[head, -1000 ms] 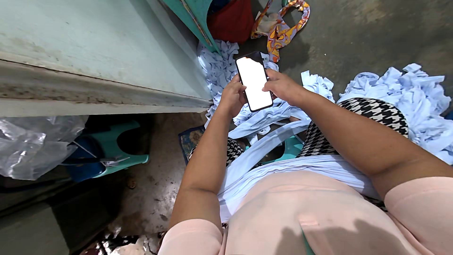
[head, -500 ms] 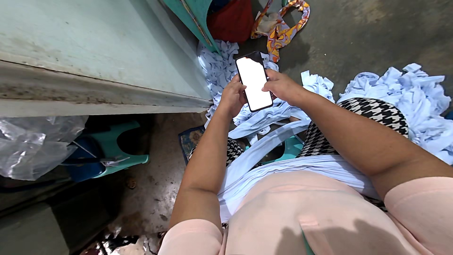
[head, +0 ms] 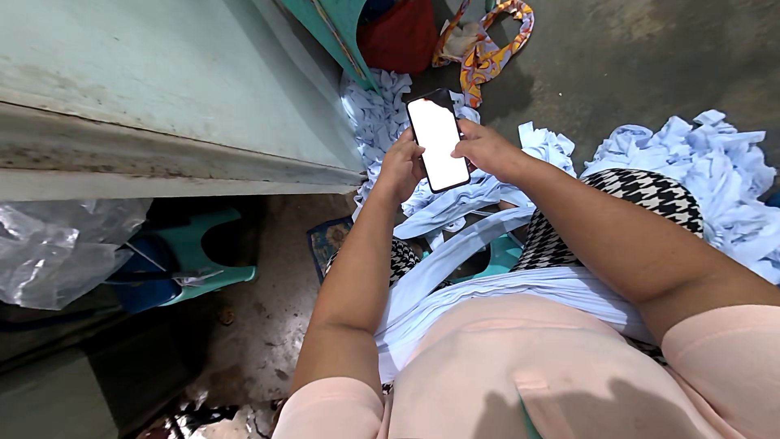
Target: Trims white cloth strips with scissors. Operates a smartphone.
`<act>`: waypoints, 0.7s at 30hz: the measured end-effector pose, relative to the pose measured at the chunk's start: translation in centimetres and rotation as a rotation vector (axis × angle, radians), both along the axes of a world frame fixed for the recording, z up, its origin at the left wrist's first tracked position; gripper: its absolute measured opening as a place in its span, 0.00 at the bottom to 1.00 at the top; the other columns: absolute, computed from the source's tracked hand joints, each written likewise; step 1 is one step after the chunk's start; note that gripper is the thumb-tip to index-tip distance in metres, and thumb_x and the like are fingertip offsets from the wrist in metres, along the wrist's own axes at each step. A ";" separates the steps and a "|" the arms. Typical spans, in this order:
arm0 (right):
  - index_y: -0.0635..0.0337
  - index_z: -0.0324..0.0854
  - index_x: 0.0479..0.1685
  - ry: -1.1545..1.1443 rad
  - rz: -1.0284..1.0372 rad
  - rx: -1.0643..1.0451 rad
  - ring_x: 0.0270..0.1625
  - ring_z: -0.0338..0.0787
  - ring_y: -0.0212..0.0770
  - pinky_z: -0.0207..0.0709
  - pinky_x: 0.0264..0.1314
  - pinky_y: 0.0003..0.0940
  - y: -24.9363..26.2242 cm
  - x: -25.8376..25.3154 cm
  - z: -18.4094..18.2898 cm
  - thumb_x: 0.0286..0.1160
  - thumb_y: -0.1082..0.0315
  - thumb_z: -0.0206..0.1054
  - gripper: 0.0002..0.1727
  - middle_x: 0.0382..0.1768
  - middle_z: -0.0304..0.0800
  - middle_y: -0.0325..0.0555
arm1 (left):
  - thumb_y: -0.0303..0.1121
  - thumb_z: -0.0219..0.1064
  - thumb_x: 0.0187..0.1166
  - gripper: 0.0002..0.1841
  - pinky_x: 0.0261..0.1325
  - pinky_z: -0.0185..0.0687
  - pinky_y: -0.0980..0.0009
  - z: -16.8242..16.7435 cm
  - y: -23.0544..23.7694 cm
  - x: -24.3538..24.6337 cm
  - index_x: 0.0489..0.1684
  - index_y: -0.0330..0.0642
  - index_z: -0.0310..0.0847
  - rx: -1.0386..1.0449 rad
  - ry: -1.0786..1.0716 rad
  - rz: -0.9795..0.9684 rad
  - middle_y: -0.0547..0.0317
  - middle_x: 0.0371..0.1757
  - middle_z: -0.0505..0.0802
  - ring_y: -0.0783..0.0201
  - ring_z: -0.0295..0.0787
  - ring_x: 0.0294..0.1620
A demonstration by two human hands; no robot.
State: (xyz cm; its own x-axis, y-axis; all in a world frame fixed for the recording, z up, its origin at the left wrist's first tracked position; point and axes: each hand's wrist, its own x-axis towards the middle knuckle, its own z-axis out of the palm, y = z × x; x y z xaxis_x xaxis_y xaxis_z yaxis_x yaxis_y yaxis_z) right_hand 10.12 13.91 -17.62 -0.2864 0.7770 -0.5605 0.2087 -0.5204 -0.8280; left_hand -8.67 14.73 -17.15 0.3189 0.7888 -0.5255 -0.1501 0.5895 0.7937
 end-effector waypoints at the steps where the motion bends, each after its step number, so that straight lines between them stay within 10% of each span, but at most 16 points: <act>1: 0.56 0.67 0.79 0.002 0.000 0.002 0.55 0.91 0.48 0.86 0.53 0.51 0.0 0.0 -0.1 0.80 0.72 0.57 0.26 0.61 0.87 0.56 | 0.23 0.38 0.84 0.26 0.58 0.87 0.51 0.0 0.0 0.0 0.82 0.45 0.61 0.000 -0.001 0.000 0.45 0.65 0.86 0.52 0.90 0.58; 21: 0.56 0.68 0.78 0.010 -0.006 -0.009 0.54 0.91 0.47 0.85 0.52 0.49 0.0 0.0 -0.1 0.80 0.71 0.57 0.25 0.60 0.87 0.56 | 0.22 0.38 0.84 0.27 0.59 0.87 0.50 -0.3 0.0 0.0 0.83 0.45 0.59 -0.010 -0.010 -0.005 0.44 0.67 0.85 0.51 0.89 0.59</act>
